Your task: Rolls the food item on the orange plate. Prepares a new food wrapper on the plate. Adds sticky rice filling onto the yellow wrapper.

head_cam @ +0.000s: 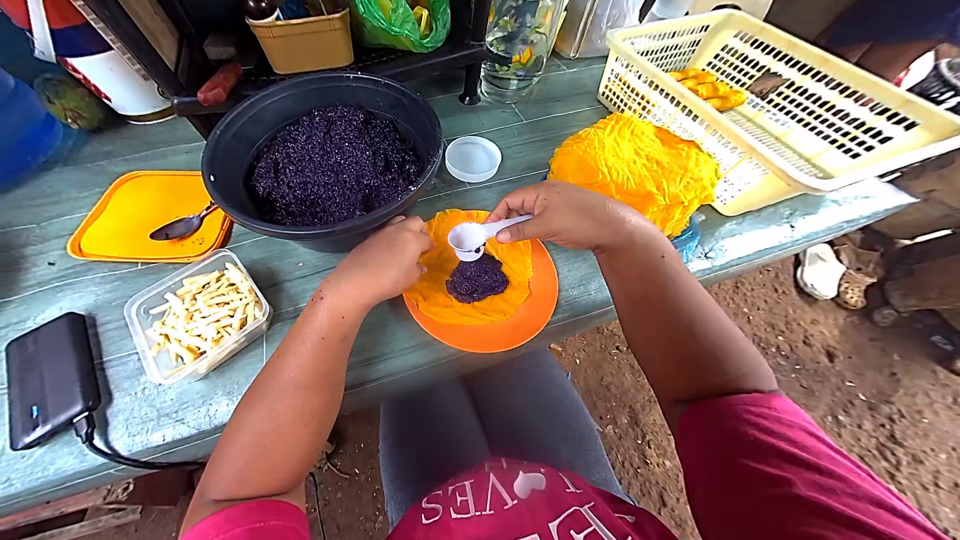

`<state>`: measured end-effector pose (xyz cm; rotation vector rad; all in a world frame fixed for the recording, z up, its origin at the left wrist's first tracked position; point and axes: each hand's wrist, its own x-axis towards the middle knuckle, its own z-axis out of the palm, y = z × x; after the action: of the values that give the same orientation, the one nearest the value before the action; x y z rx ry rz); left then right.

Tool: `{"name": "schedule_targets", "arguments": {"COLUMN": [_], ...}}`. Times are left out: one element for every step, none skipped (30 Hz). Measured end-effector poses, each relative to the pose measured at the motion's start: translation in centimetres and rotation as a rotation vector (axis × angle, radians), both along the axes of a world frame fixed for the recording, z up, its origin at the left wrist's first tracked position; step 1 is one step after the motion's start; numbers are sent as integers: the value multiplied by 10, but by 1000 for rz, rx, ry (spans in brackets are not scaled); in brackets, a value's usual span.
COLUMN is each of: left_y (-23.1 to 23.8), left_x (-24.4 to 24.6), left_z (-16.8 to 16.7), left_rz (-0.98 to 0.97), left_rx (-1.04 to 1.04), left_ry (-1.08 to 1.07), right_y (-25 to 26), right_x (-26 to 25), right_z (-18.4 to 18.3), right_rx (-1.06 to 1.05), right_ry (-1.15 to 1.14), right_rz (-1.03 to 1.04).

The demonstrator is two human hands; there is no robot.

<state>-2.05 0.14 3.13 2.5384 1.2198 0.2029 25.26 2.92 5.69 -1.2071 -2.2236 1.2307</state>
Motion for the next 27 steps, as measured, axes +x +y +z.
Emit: {"name": "schedule_targets", "arguments": {"left_y": [0, 0, 0, -1, -1, -1, -1, -1, -1, -2, -2, -2, -2, -2, -2, -2, -2, -2, -2, -2, -2, -1, -1, 0, 0, 0, 0], "left_x": [0, 0, 0, 1, 0, 0, 0, 0, 1, 1, 1, 2, 2, 2, 2, 2, 3, 3, 2, 2, 1, 1, 1, 0, 0, 0, 0], "left_z": [0, 0, 0, 1, 1, 1, 1, 1, 1, 1, 2, 3, 2, 2, 2, 2, 3, 3, 3, 3, 2, 1, 1, 0, 0, 0, 0], "left_rz": [1, 6, 11, 15, 17, 17, 17, 18, 21, 22, 23, 25, 24, 26, 28, 31, 33, 32, 30, 26, 20, 15, 14, 11, 13, 13, 9], "left_rx": [-1, -4, -12, -17, -18, -15, -13, -14, -15, -15, -15, -16, -13, -11, -13, -15, -17, -18, -17, -13, -8, -6, -8, -8, -9, -9, -5], "left_ry": [0, 1, 4, 4, 4, 0, -1, -1, -1, 3, 7, 8, 4, 1, 2, 5, 10, 11, 9, 5, 0, -5, -8, -12, -10, -11, -17], "right_y": [2, 4, 6, 7, 7, 6, 5, 4, 3, 1, -1, -3, -5, -7, -9, -10, -11, -12, -14, -17, -20, -22, -24, -26, -28, -30, -31], "right_x": [-5, -9, -13, -16, -17, -18, -16, -14, -11, -8, -5, -2, 2, 5, 8, 11, 14, 17, 18, 18, 16, 14, 11, 6, 2, -2, -6], "right_z": [5, 8, 12, 15, 17, 17, 17, 17, 15, 15, 16, 16, 15, 13, 11, 8, 6, 5, 4, 5, 5, 3, 0, -4, -8, -11, -12], "right_rx": [24, 50, 68, 78, 85, 97, 108, 116, 124, 126, 118, 108, 99, 89, 84, 93, 104, 112, 124, 142, 169, 201, 232, 258, 273, 278, 265], "right_ry": [-66, -137, -211, -267, -305, -330, -349, -360, -362, -361, -364, -362, -354, -344, -331, -316, -302, -281, -252, -213, -171, -135, -104, -88, -99, -126, -166], "right_rz": [11, 23, 37, 50, 60, 67, 73, 75, 74, 67, 60, 53, 50, 45, 39, 33, 24, 11, -10, -37, -63, -76, -72, -61, -50, -36, -24]}}
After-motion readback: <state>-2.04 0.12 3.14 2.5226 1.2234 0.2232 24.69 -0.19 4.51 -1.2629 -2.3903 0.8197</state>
